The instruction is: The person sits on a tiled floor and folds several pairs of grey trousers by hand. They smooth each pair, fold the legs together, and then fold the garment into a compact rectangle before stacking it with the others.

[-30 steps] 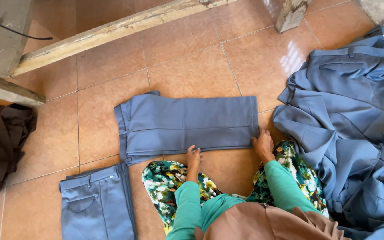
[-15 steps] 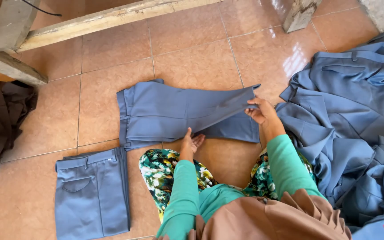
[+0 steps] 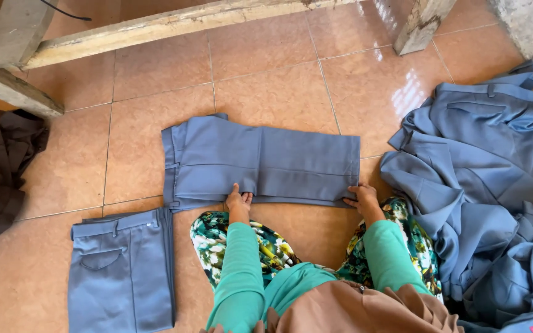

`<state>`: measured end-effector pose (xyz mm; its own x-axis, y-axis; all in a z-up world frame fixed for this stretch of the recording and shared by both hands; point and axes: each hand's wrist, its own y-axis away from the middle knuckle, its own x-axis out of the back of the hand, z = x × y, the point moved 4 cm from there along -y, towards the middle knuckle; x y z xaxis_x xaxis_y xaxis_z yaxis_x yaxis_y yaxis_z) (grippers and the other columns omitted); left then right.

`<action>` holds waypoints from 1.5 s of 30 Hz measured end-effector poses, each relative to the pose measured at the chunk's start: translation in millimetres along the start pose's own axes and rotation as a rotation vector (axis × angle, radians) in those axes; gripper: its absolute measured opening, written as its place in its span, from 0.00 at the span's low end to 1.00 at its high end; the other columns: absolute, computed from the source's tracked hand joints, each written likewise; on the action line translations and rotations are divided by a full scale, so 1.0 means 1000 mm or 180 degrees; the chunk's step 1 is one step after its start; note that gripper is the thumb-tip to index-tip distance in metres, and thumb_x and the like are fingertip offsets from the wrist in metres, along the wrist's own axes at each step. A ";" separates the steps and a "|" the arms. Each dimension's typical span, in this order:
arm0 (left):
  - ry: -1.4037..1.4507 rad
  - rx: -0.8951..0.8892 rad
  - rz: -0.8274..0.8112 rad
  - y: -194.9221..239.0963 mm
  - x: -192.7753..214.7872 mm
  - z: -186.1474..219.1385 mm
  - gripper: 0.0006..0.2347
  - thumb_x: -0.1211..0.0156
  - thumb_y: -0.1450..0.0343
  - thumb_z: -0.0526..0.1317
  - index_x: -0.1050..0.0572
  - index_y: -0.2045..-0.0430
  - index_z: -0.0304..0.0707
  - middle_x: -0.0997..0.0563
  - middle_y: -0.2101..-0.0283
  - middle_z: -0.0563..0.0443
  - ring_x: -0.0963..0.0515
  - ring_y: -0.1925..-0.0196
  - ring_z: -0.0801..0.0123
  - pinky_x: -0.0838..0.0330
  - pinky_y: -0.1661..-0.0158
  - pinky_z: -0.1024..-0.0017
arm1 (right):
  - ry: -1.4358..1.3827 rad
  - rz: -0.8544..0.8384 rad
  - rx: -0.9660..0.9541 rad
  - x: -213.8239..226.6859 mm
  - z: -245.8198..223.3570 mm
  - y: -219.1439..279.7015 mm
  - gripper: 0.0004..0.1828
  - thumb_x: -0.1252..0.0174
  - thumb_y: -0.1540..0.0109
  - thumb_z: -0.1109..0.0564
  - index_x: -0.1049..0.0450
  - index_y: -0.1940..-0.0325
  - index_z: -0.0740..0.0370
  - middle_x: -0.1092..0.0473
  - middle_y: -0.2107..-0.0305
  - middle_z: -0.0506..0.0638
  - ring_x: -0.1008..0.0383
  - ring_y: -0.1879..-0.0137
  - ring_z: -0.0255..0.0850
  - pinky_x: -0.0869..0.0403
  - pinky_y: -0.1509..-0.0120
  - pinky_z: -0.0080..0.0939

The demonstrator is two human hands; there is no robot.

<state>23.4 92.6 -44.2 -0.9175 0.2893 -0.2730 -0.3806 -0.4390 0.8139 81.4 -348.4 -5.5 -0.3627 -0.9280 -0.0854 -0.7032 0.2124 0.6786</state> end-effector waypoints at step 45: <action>-0.5238 -0.3244 -0.1627 0.194 -0.078 -0.139 0.25 0.67 0.23 0.57 0.36 0.33 0.54 0.37 0.28 0.47 0.41 0.27 0.51 0.63 0.30 0.44 | -0.1189 -0.1365 0.1019 0.011 -0.217 0.174 0.26 0.39 0.50 0.65 0.25 0.47 0.54 0.22 0.62 0.48 0.21 0.61 0.41 0.19 0.55 0.38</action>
<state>5.6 -133.2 63.7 0.0164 0.6186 0.7855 -0.9818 -0.1386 0.1296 87.7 -387.6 269.6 -0.1568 -0.7941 -0.5872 -0.9593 -0.0189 0.2818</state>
